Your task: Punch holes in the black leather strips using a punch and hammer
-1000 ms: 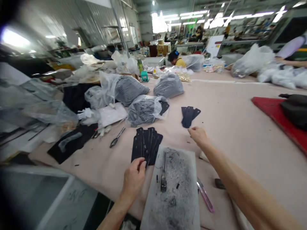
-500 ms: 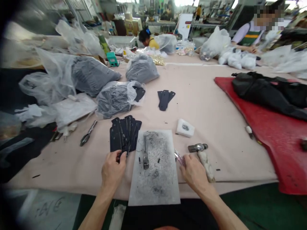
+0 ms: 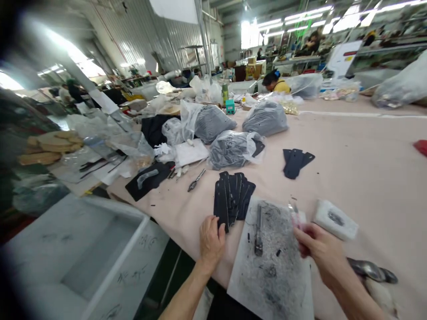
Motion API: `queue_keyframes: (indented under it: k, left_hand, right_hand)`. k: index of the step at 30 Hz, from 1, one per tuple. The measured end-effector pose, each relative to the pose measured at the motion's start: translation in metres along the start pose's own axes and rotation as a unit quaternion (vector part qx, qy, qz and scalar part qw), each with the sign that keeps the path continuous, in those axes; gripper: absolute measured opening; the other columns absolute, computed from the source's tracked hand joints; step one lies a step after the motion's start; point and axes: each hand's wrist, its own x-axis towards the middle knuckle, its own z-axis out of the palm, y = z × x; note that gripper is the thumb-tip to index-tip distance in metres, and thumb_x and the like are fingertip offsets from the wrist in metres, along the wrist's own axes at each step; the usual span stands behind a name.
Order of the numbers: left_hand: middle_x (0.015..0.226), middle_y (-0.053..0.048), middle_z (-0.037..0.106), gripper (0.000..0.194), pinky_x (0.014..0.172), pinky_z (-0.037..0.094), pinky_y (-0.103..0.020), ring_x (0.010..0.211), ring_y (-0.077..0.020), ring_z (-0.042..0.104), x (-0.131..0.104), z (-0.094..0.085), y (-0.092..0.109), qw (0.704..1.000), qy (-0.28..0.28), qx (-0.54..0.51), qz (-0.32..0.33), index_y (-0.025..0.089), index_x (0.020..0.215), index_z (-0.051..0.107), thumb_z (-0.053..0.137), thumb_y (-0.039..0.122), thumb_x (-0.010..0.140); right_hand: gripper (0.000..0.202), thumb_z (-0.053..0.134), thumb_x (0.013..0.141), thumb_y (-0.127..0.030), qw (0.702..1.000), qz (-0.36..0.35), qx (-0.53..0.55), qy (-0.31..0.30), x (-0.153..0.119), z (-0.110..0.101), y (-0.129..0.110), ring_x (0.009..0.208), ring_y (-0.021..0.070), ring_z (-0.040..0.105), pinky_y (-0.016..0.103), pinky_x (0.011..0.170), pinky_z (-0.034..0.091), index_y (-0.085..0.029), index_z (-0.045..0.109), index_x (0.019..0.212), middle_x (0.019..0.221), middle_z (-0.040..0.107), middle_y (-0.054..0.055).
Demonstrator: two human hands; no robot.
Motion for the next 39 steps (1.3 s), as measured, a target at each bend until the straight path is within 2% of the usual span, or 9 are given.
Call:
queue_keyframes:
  k: [2, 7, 11, 14, 18, 24, 28, 33, 39]
  left_hand:
    - [0.119, -0.017, 0.061, 0.031, 0.101, 0.044, -0.049, 0.117, -0.0312, 0.055, -0.001, -0.001, 0.001, 1.0, -0.008, -0.003, 0.011, 0.013, 0.117, 0.061, 0.048, 0.028, 0.094]
    - [0.123, -0.022, 0.058, 0.052, 0.102, 0.041, -0.054, 0.12, -0.0365, 0.051, 0.0, -0.004, 0.002, 0.999, -0.014, -0.006, 0.039, 0.009, 0.122, 0.057, 0.062, 0.044, 0.084]
    - [0.124, -0.023, 0.058, 0.05, 0.102, 0.04, -0.055, 0.122, -0.0377, 0.05, -0.002, -0.002, 0.001, 0.999, -0.023, -0.001, 0.035, 0.009, 0.121, 0.058, 0.064, 0.039, 0.081]
    - [0.123, -0.021, 0.059, 0.038, 0.103, 0.041, -0.053, 0.122, -0.0348, 0.051, -0.003, -0.001, 0.0, 0.999, -0.025, -0.008, 0.033, 0.009, 0.12, 0.059, 0.058, 0.025, 0.086]
    - [0.115, -0.017, 0.064, 0.028, 0.1, 0.045, -0.05, 0.114, -0.0303, 0.056, -0.002, 0.003, -0.007, 0.996, -0.001, -0.053, 0.065, 0.012, 0.115, 0.063, 0.051, 0.019, 0.091]
    - [0.098, -0.012, 0.068, 0.026, 0.086, 0.054, -0.036, 0.095, -0.0209, 0.066, 0.017, -0.012, -0.011, 0.982, 0.125, -0.14, -0.01, 0.014, 0.11, 0.065, 0.044, 0.024, 0.098]
    - [0.103, -0.013, 0.066, 0.027, 0.087, 0.054, -0.033, 0.099, -0.0199, 0.065, 0.026, -0.032, 0.026, 0.98, 0.13, -0.129, 0.081, 0.014, 0.116, 0.064, 0.045, 0.017, 0.097]
    - [0.107, -0.013, 0.064, 0.039, 0.082, 0.056, -0.03, 0.099, -0.0203, 0.064, -0.006, -0.027, 0.098, 0.951, 0.021, -0.096, 0.295, 0.017, 0.124, 0.06, 0.044, 0.004, 0.091]
    - [0.106, -0.015, 0.065, 0.038, 0.077, 0.058, -0.035, 0.092, -0.0226, 0.064, -0.057, -0.004, 0.139, 0.888, -0.105, -0.084, 0.44, 0.011, 0.12, 0.06, 0.041, 0.002, 0.088]
  right_hand:
    - [0.035, 0.076, 0.062, -0.049, 0.989, 0.043, 0.084, -0.112, 0.01, 0.055, -0.04, 0.043, 0.014, 0.049, 0.027, 0.042, 0.041, -0.021, 0.055, 0.062, 0.047, 0.052, -0.001]
    - [0.03, 0.082, 0.063, -0.032, 0.962, 0.087, 0.148, -0.214, 0.039, 0.184, -0.11, 0.045, 0.0112, 0.054, 0.024, 0.042, 0.046, -0.018, 0.056, 0.068, 0.055, 0.058, -0.002]
    - [0.027, 0.082, 0.066, -0.032, 0.971, 0.071, 0.112, -0.2, 0.043, 0.222, -0.117, 0.047, 0.0124, 0.057, 0.022, 0.041, 0.042, -0.016, 0.06, 0.069, 0.055, 0.06, 0.0]
    - [0.017, 0.076, 0.069, -0.029, 0.984, 0.015, 0.063, -0.164, 0.037, 0.207, -0.096, 0.049, 0.0123, 0.056, 0.022, 0.045, 0.039, -0.017, 0.064, 0.071, 0.055, 0.059, -0.001]
    - [0.018, 0.062, 0.077, -0.034, 0.989, -0.092, -0.06, -0.097, 0.023, 0.153, -0.063, 0.061, 0.0152, 0.06, 0.027, 0.06, 0.044, -0.018, 0.068, 0.078, 0.067, 0.066, 0.001]
    - [0.027, 0.057, 0.079, -0.042, 0.993, -0.035, -0.096, -0.055, -0.013, 0.078, -0.028, 0.061, 0.0176, 0.059, 0.03, 0.061, 0.042, -0.017, 0.069, 0.083, 0.062, 0.064, 0.002]
    - [0.037, 0.06, 0.079, -0.053, 0.995, 0.053, 0.028, -0.077, -0.036, 0.055, -0.015, 0.056, 0.014, 0.056, 0.026, 0.051, 0.037, -0.016, 0.066, 0.079, 0.065, 0.065, 0.003]
    - [0.051, 0.068, 0.071, -0.065, 0.95, 0.136, 0.269, -0.083, -0.05, 0.037, -0.001, 0.055, 0.0127, 0.059, 0.023, 0.046, 0.039, -0.016, 0.062, 0.084, 0.075, 0.067, 0.005]
    - [0.026, 0.069, 0.065, -0.038, 0.965, 0.167, 0.203, 0.008, -0.049, 0.005, 0.042, 0.037, 0.0067, 0.035, 0.021, 0.038, 0.025, -0.02, 0.049, 0.064, 0.044, 0.042, -0.009]
